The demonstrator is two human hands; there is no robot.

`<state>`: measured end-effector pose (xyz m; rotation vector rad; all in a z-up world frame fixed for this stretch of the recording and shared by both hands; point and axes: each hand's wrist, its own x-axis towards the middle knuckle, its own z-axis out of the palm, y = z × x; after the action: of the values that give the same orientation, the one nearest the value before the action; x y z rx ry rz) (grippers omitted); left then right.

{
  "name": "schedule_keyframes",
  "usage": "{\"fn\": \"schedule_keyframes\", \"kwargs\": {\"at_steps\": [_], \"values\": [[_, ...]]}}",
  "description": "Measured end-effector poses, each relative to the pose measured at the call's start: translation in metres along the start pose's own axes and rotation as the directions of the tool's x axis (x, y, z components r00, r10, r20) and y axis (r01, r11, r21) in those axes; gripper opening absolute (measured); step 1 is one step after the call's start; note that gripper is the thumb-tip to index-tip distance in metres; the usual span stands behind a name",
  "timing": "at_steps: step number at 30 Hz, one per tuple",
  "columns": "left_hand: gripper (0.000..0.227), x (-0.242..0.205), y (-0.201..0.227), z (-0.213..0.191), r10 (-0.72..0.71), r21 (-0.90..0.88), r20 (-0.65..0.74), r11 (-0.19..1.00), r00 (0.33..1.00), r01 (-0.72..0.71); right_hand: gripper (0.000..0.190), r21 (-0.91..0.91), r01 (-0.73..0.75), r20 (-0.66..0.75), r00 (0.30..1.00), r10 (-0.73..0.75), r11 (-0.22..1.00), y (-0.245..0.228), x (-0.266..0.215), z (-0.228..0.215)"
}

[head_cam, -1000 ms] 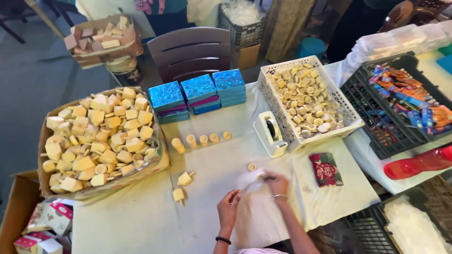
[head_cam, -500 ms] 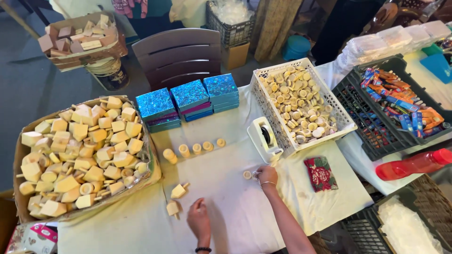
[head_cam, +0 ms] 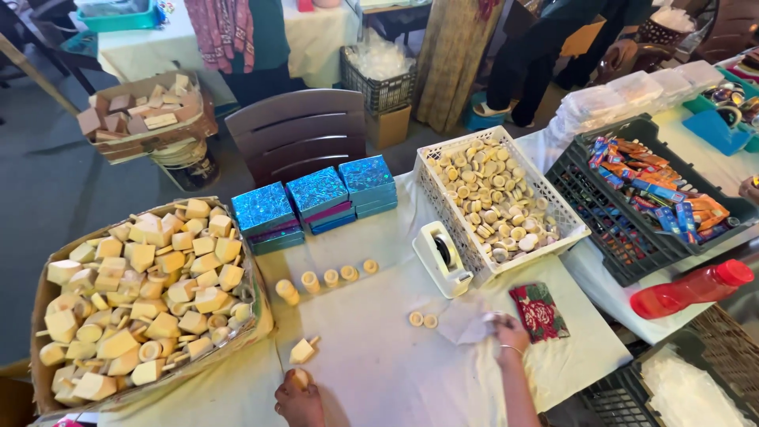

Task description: The person wraps a small wooden object in blue foil and places it on a stack. They then pick up several small wooden pieces, wipe them with a white cloth, and place them into a small white box. The person handles wooden items, foil, a cloth, and a box on a table.

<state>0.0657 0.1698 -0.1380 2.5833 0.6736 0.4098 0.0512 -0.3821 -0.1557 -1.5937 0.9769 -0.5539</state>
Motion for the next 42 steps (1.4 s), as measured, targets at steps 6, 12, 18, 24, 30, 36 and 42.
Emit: {"fn": "schedule_keyframes", "kwargs": {"at_steps": [6, 12, 18, 24, 30, 36, 42], "values": [[0.062, -0.033, 0.054, -0.012, 0.048, -0.370, 0.260, 0.927, 0.964, 0.053, 0.023, 0.446, -0.151, -0.028, 0.983, 0.182, 0.882, -0.127, -0.059, -0.023], [0.053, -0.079, 0.140, -0.054, 0.422, -0.605, 0.153, 0.755, 0.894, -0.253, 0.029, 0.215, 0.371, 0.407, 0.807, -0.428, 0.904, -0.173, -0.180, 0.048], [0.018, -0.085, 0.120, -0.028, 0.259, -0.372, 0.426, 0.924, 0.867, -0.093, 0.023, 0.178, 0.867, 0.936, -0.003, -0.352, 0.465, -0.178, -0.243, 0.069], [0.022, -0.085, 0.105, -0.040, 0.241, -0.584, 0.291, 0.811, 0.926, -0.027, 0.043, 0.158, 0.951, 0.831, 0.018, -0.557, 0.267, -0.155, -0.255, 0.114], [0.018, -0.080, 0.123, -0.044, 0.132, -0.455, 0.387, 0.888, 0.912, 0.065, 0.022, 0.235, 0.961, 0.856, -0.134, -0.499, 0.145, -0.115, -0.241, 0.150], [0.022, -0.089, 0.126, -0.046, 0.066, -0.466, 0.353, 0.878, 0.933, 0.114, 0.018, 0.000, 0.917, 0.748, 0.265, -0.609, 0.399, -0.093, -0.249, 0.175], [0.018, -0.084, 0.124, -0.032, 0.182, -0.494, 0.277, 0.869, 0.943, -0.023, 0.034, 0.025, 0.500, 0.477, 0.755, -0.450, 0.866, 0.003, -0.170, 0.238]]}}
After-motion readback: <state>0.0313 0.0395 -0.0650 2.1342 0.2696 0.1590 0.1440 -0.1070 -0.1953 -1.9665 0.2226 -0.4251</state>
